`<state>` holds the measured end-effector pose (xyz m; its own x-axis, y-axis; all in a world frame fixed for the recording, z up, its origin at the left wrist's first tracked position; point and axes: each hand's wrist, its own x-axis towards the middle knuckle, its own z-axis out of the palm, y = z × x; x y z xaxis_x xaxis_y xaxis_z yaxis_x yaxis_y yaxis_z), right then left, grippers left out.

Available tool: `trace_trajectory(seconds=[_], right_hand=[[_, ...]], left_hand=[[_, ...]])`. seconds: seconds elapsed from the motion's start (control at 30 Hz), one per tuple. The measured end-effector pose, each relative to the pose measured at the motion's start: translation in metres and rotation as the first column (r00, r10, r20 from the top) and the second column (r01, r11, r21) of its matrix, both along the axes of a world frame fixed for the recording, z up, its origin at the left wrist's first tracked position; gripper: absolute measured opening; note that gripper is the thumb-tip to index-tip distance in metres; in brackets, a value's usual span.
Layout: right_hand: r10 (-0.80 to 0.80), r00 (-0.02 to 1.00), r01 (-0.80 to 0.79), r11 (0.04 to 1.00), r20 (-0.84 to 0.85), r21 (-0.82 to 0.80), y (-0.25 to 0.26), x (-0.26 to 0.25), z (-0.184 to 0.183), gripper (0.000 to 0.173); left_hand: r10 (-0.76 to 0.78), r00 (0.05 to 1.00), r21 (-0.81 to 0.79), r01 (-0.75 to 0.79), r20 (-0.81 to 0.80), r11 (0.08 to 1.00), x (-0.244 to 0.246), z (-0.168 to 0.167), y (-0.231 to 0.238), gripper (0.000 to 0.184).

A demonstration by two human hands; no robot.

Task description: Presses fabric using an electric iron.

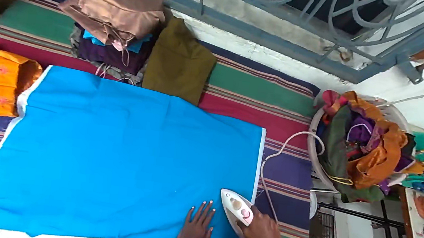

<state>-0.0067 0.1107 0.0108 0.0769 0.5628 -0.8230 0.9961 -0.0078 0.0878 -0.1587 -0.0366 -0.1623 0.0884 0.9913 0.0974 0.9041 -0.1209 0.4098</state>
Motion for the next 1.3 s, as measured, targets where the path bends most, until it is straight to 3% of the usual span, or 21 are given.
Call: trace_trajectory(seconds=[0.07,0.2,0.33,0.4,0.47,0.6,0.67,0.77,0.9,1.0,1.07,1.13,1.23,1.3], right_hand=[[-0.053,0.998,0.054,0.997,-0.020,0.048,0.029,0.000,0.005,0.068],[-0.110,0.984,0.148,0.942,-0.138,0.300,0.116,0.016,-0.010,0.055],[-0.122,0.984,0.161,0.921,-0.128,0.354,0.173,0.017,-0.013,0.059],[-0.092,0.988,0.132,0.924,-0.125,0.359,0.158,0.013,-0.011,0.060],[-0.040,0.990,0.081,0.944,-0.134,0.321,0.111,0.007,-0.007,0.059],[0.073,0.995,-0.074,0.997,-0.062,-0.019,0.002,-0.011,0.007,0.070],[0.109,0.992,-0.114,0.989,-0.061,-0.096,-0.017,-0.016,0.008,0.067],[0.096,0.994,-0.098,0.994,-0.054,-0.047,0.014,-0.021,0.009,0.066],[0.046,0.988,-0.012,0.973,-0.145,0.231,0.115,-0.020,-0.002,0.056],[0.033,0.992,0.009,0.946,-0.122,0.325,0.201,-0.027,-0.009,0.059],[0.027,0.989,0.028,0.930,-0.146,0.368,0.230,-0.029,-0.008,0.060],[0.050,0.987,0.013,0.925,-0.155,0.381,0.228,-0.031,-0.008,0.061],[0.176,0.972,-0.115,0.933,-0.155,0.340,0.175,-0.038,-0.011,0.060],[0.284,0.951,-0.260,0.949,-0.125,0.179,0.128,-0.054,-0.004,0.065]], left_hand=[[0.001,0.999,0.028,0.000,-0.054,1.000,0.002,-0.001,-0.002,0.052],[0.008,0.995,0.080,0.000,-0.095,0.997,0.001,-0.001,-0.002,0.053],[-0.048,0.992,0.112,0.061,-0.114,0.992,0.001,-0.003,-0.007,0.045],[-0.056,0.990,0.137,0.073,-0.128,0.988,0.000,-0.004,-0.007,0.042],[-0.036,0.992,0.157,0.055,-0.121,0.986,0.001,-0.003,-0.008,0.040],[0.014,0.994,0.191,0.007,-0.106,0.981,0.002,-0.003,-0.009,0.037],[0.023,0.993,0.202,0.000,-0.112,0.979,0.001,-0.004,-0.010,0.035],[0.011,0.991,0.172,0.013,-0.135,0.985,0.003,-0.003,-0.008,0.037],[-0.004,0.986,0.155,0.030,-0.164,0.987,0.002,-0.001,-0.006,0.036],[-0.005,0.987,0.146,0.029,-0.159,0.989,0.002,-0.001,-0.007,0.036],[-0.004,0.989,0.133,0.023,-0.145,0.991,0.004,0.002,-0.007,0.035],[-0.003,0.991,0.122,0.020,-0.137,0.992,0.002,0.004,-0.007,0.035],[0.006,0.990,0.114,0.010,-0.141,0.993,0.002,0.005,-0.005,0.034],[-0.003,0.995,0.062,0.009,-0.103,0.998,0.001,0.011,-0.006,0.031]])
